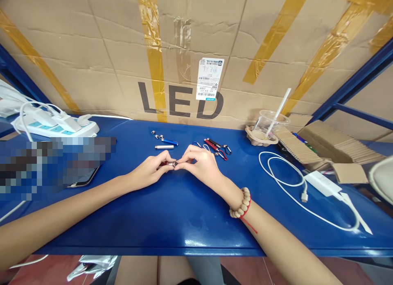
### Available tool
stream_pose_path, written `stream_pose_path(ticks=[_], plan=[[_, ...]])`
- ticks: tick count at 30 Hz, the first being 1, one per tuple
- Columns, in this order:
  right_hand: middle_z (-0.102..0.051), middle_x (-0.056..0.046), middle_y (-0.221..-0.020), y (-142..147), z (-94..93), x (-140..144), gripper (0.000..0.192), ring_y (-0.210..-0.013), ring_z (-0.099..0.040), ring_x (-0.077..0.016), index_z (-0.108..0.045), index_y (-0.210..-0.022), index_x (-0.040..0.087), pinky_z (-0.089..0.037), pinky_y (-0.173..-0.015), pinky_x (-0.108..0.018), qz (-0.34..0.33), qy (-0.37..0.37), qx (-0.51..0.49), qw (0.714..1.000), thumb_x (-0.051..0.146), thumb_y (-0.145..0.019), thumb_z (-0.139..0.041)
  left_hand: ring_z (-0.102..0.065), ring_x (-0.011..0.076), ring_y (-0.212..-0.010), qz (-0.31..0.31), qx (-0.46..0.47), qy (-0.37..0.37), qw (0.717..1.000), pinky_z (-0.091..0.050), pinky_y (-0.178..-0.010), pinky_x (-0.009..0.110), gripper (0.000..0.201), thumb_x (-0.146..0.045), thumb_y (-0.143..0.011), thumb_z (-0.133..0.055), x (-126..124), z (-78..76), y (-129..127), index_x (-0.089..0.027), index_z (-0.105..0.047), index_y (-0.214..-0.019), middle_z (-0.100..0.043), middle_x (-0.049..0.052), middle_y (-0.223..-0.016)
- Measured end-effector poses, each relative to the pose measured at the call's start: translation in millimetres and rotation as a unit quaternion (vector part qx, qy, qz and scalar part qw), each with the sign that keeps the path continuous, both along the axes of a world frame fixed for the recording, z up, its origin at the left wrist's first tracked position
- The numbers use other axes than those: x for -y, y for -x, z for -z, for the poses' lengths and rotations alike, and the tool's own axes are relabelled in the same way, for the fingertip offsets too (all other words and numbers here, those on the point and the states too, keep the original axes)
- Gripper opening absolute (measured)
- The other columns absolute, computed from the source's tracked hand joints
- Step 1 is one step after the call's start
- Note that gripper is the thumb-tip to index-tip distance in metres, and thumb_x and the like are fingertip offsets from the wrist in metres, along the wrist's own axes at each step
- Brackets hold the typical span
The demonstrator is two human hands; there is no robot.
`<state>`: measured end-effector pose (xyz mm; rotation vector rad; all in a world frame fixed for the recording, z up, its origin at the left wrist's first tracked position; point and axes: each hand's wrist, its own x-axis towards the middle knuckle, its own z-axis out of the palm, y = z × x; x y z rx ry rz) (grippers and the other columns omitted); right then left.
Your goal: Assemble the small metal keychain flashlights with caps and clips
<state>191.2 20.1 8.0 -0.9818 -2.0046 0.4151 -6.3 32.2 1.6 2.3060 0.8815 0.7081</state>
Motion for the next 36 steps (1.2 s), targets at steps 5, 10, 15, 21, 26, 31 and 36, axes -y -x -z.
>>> stream_pose_path(ticks=[5,10,15,21,26,31,36], plan=[[-0.059,-0.001,-0.065,14,-2.6,8,0.037,-0.043,-0.053,-0.0082,-0.065,-0.06,0.016,-0.042,-0.044,-0.024,0.041,0.152,-0.092,0.983,0.051,-0.063,-0.072,-0.064,0.0156,-0.078,-0.011,0.014,-0.072,0.997,-0.044,-0.064,0.022,0.015,-0.026,-0.091,-0.041,1,3.2,0,-0.021,-0.04,-0.076,-0.064,-0.001,-0.08],[-0.05,0.005,-0.039,22,-7.1,15,0.038,-0.031,-0.041,-0.0056,-0.061,-0.063,0.015,-0.032,-0.033,-0.018,0.072,0.325,-0.137,0.933,0.051,-0.061,-0.073,-0.063,0.0156,-0.069,-0.045,0.005,-0.21,0.977,-0.045,-0.061,0.023,0.022,-0.026,-0.092,-0.039,0,8.4,-1,-0.019,-0.044,-0.071,-0.064,0.002,-0.073],[-0.049,0.006,-0.036,20,-7.2,13,0.037,-0.03,-0.036,-0.0026,-0.061,-0.063,0.014,-0.03,-0.032,-0.014,0.072,0.375,-0.174,0.908,0.049,-0.062,-0.072,-0.063,0.0151,-0.069,-0.07,-0.002,-0.231,0.971,-0.046,-0.063,0.023,0.02,-0.026,-0.091,-0.043,-1,9.8,-4,-0.018,-0.048,-0.073,-0.066,0.002,-0.076],[-0.05,0.006,-0.041,17,-6.0,8,0.037,-0.034,-0.043,-0.0045,-0.058,-0.065,0.015,-0.034,-0.033,-0.014,0.062,0.337,-0.17,0.924,0.051,-0.065,-0.07,-0.066,0.0155,-0.082,-0.084,0.005,-0.115,0.99,-0.048,-0.07,0.024,0.01,-0.029,-0.09,-0.046,1,3.1,-8,-0.02,-0.051,-0.091,-0.068,0.001,-0.092],[-0.05,0.005,-0.042,5,-10.7,1,0.037,-0.034,-0.045,-0.0069,-0.059,-0.073,0.017,-0.035,-0.035,-0.017,0.124,0.247,-0.143,0.95,0.054,-0.075,-0.058,-0.066,0.0162,-0.085,-0.096,-0.017,-0.074,0.992,-0.049,-0.073,0.026,0.013,-0.029,-0.092,-0.044,1,-1.8,-10,-0.022,-0.049,-0.101,-0.067,0.0,-0.096],[-0.065,-0.003,-0.074,-4,-8.3,-8,0.032,-0.042,-0.053,-0.0088,-0.064,-0.074,0.017,-0.043,-0.044,-0.023,0.172,0.073,-0.011,0.982,0.049,-0.075,-0.061,-0.065,0.0138,-0.084,-0.041,-0.001,-0.144,0.989,-0.048,-0.074,0.023,0.015,-0.028,-0.092,-0.045,5,-1.4,-8,-0.021,-0.052,-0.104,-0.068,0.0,-0.094],[-0.067,-0.003,-0.076,13,-6.7,-10,0.025,-0.056,-0.058,-0.0126,-0.065,-0.075,0.019,-0.046,-0.053,-0.025,0.141,-0.002,0.078,0.987,0.043,-0.08,-0.059,-0.065,0.0128,-0.074,0.039,0.007,-0.296,0.954,-0.048,-0.068,0.022,0.019,-0.03,-0.092,-0.044,8,5.0,-6,-0.017,-0.058,-0.093,-0.069,0.001,-0.083]])
